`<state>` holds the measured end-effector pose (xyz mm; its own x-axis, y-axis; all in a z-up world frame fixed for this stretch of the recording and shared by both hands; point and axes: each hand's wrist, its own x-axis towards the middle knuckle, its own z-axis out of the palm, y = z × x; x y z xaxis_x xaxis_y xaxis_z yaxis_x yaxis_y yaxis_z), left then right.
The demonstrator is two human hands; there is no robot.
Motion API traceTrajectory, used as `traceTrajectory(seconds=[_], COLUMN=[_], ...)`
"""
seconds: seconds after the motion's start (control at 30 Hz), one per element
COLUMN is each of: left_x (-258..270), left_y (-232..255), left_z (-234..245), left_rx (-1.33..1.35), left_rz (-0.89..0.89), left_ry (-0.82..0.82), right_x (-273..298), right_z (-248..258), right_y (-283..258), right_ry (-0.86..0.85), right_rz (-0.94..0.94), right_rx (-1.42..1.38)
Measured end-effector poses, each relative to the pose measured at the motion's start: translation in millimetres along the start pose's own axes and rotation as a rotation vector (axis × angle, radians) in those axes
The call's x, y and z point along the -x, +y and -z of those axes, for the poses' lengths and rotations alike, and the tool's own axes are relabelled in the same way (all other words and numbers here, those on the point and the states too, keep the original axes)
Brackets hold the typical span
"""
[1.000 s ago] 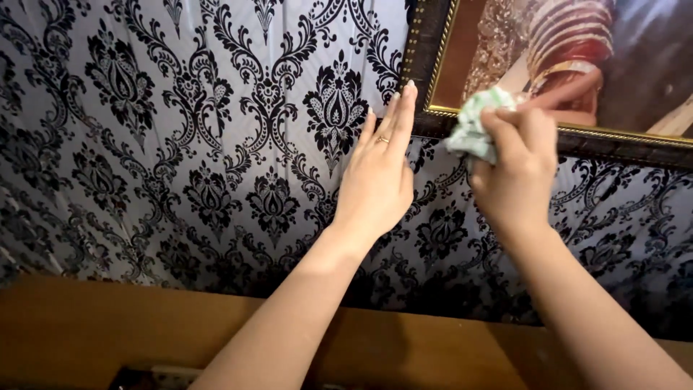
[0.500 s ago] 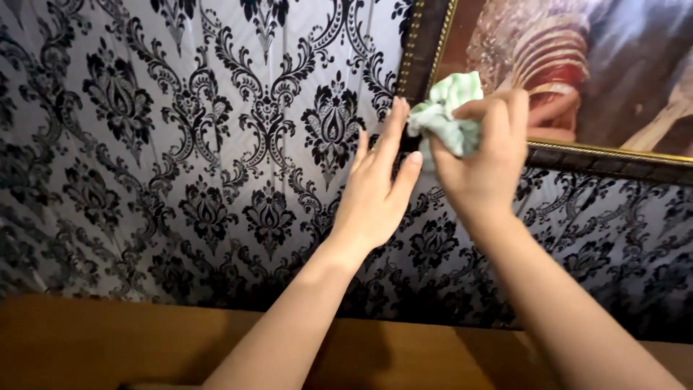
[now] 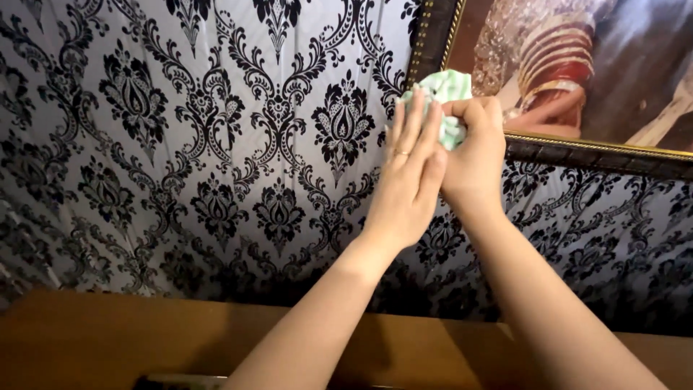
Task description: The person wipes a dark wooden headboard and a framed photograph with a red cloth, then switches to a green cloth to continue cleaning the frame and headboard. The person dips the cloth into a white cup of water on a glass side table and resumes wiping.
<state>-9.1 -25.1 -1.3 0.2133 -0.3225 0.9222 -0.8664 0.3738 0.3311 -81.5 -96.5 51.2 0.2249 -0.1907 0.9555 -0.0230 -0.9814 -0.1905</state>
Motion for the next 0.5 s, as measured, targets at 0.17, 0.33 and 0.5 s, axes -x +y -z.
traceTrajectory(seconds=[0.17, 0.33, 0.5], left_x=[-8, -19, -27], left_y=[3, -8, 4], left_z=[-20, -41, -41], left_rx=[0.111, -0.006, -0.262], left_rz=[-0.005, -0.028, 0.038], left_ry=[0.043, 0.164, 0.225], right_x=[10, 11, 9], right_z=[20, 36, 51], right_y=[-14, -1, 9], right_ry=[-0.093, -0.204, -0.087], right_rz=[-0.025, -0.181, 0.259], right_rx=[-0.212, -0.477, -0.021])
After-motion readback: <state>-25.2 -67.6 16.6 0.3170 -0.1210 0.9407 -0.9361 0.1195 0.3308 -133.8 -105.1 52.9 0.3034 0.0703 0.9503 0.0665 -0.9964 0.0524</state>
